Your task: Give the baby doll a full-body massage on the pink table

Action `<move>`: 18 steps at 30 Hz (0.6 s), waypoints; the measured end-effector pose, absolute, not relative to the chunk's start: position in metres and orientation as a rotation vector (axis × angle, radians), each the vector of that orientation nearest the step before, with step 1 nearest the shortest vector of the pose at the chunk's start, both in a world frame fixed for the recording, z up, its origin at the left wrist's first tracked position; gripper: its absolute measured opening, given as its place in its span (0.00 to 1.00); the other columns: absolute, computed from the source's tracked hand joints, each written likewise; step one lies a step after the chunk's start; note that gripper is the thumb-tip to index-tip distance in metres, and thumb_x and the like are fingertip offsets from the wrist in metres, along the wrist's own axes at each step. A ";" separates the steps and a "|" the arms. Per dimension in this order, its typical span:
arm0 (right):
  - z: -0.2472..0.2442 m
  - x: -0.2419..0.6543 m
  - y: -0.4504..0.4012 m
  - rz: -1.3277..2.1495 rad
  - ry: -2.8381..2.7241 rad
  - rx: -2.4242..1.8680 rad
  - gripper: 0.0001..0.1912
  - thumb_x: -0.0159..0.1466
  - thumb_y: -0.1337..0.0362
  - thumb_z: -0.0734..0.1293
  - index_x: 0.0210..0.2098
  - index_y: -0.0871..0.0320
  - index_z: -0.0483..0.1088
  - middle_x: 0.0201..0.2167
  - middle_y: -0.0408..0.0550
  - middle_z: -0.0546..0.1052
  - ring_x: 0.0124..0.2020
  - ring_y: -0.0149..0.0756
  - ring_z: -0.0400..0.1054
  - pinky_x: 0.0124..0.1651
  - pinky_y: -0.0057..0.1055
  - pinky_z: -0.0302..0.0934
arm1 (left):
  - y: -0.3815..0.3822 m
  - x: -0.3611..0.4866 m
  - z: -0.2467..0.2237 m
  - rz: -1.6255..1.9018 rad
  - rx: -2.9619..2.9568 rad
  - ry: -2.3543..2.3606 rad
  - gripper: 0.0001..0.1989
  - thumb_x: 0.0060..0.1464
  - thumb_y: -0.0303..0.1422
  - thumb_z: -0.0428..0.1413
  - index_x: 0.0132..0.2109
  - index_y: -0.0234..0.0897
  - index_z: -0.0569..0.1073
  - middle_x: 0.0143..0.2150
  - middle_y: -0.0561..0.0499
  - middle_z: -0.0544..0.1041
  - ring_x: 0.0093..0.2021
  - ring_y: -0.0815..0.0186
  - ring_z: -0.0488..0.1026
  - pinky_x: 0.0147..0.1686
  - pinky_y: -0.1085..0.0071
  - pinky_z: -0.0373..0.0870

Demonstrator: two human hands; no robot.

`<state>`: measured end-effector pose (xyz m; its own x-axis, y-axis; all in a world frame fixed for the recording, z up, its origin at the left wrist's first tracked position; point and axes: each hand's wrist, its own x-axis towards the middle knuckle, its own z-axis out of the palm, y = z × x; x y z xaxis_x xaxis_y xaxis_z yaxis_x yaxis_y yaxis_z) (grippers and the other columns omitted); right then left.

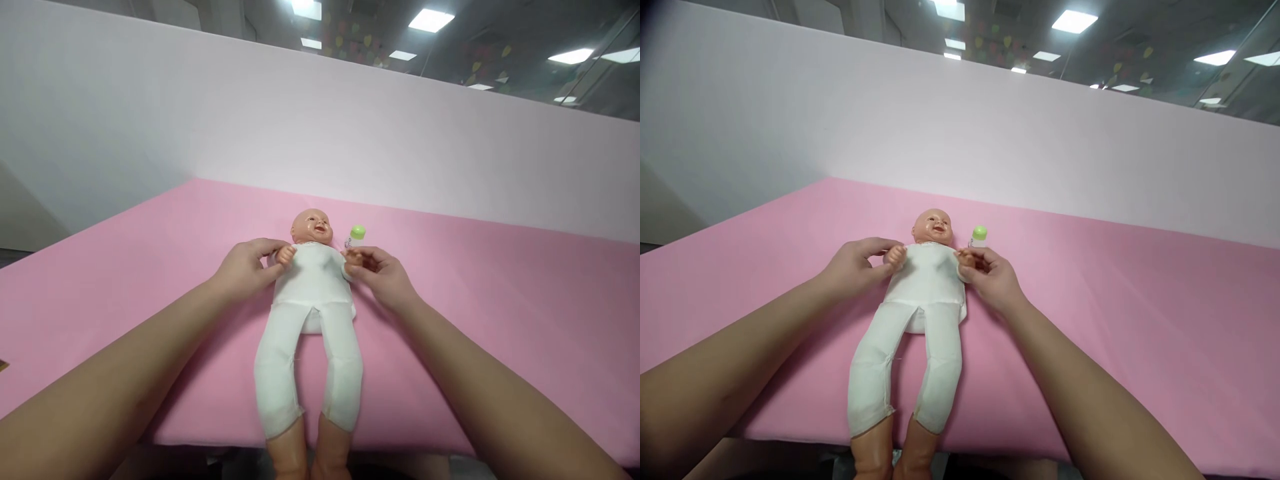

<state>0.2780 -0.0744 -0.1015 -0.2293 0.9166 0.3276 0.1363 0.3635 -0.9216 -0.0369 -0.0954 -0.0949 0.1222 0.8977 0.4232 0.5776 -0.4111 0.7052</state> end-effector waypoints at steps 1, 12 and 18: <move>-0.100 0.275 -0.080 0.963 -1.731 -0.959 0.19 0.64 0.57 0.75 0.54 0.51 0.78 0.54 0.49 0.82 0.55 0.44 0.77 0.62 0.47 0.72 | -0.097 -0.036 -0.094 1.093 2.158 1.434 0.17 0.60 0.47 0.61 0.52 0.49 0.83 0.52 0.49 0.83 0.50 0.52 0.79 0.52 0.59 0.74; -0.097 0.273 -0.087 0.493 -2.331 -0.885 0.25 0.63 0.73 0.68 0.56 0.45 0.79 0.56 0.40 0.82 0.59 0.44 0.76 0.64 0.46 0.70 | -0.102 -0.032 -0.092 0.666 2.629 1.328 0.19 0.65 0.36 0.52 0.56 0.53 0.82 0.58 0.51 0.80 0.51 0.53 0.80 0.50 0.60 0.73; -0.095 0.269 -0.091 0.494 -2.330 -0.902 0.26 0.62 0.74 0.67 0.55 0.45 0.79 0.54 0.40 0.82 0.56 0.43 0.77 0.62 0.46 0.71 | -0.102 -0.029 -0.094 0.682 2.632 1.376 0.19 0.66 0.38 0.51 0.57 0.52 0.82 0.60 0.51 0.79 0.57 0.53 0.77 0.54 0.60 0.73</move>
<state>0.2687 -0.0905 -0.0953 -0.5989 0.7012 0.3868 0.4840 0.7017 -0.5227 -0.0291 -0.1021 -0.0941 0.4931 0.7993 0.3435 0.7572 -0.5887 0.2830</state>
